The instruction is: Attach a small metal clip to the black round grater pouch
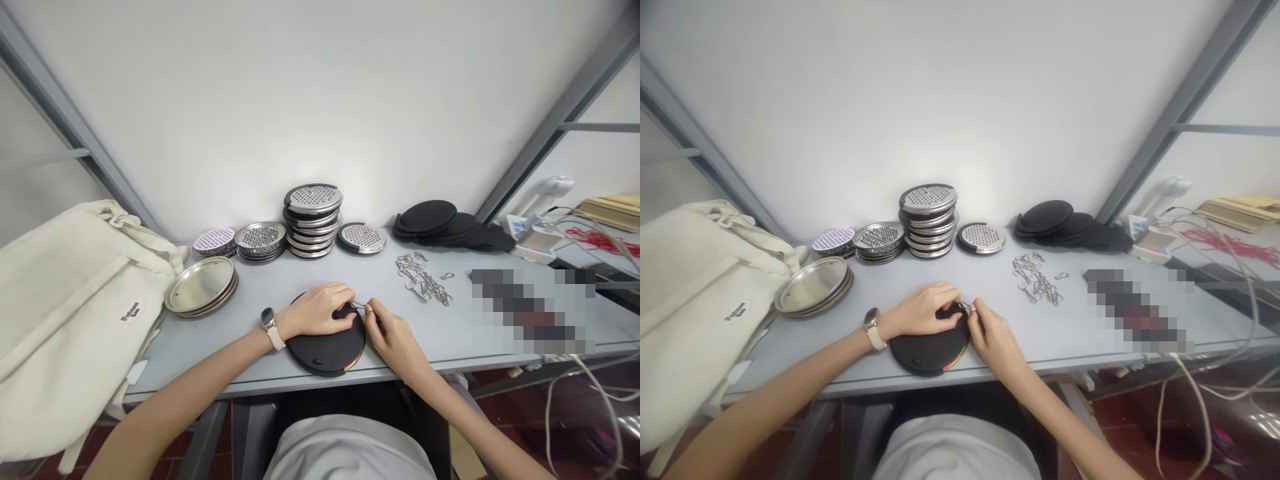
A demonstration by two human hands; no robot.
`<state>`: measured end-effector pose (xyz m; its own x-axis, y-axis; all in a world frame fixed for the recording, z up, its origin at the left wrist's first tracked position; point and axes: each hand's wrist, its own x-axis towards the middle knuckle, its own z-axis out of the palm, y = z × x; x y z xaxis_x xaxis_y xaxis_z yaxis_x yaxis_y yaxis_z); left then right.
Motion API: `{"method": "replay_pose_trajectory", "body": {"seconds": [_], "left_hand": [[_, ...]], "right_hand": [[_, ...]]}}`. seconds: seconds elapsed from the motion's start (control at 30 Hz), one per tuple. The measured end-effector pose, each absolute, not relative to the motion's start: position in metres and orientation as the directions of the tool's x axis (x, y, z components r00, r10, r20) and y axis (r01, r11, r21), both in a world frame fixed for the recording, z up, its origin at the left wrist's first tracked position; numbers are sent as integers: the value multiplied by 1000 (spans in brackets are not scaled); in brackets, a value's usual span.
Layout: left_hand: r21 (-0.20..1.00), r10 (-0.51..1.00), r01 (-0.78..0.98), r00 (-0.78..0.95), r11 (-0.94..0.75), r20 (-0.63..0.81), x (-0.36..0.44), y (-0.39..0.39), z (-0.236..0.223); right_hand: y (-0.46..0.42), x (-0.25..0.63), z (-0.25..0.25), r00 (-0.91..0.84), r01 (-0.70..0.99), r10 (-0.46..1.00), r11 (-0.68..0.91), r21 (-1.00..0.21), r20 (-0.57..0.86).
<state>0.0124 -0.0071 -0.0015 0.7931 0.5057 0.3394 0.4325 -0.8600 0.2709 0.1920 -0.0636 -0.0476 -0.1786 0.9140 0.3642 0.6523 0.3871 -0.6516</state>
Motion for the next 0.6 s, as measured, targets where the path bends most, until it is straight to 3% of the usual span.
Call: {"method": "replay_pose_trajectory", "body": {"seconds": [0.33,0.6], "left_hand": [[282,529,453,781,-846,333,12,-6,-1],[290,524,445,789,-847,321,12,-7,0]], "right_hand": [[-60,190,-47,-269,696,907,416,-586,324],[-62,190,-47,-232,669,919,388,-634,319]]}}
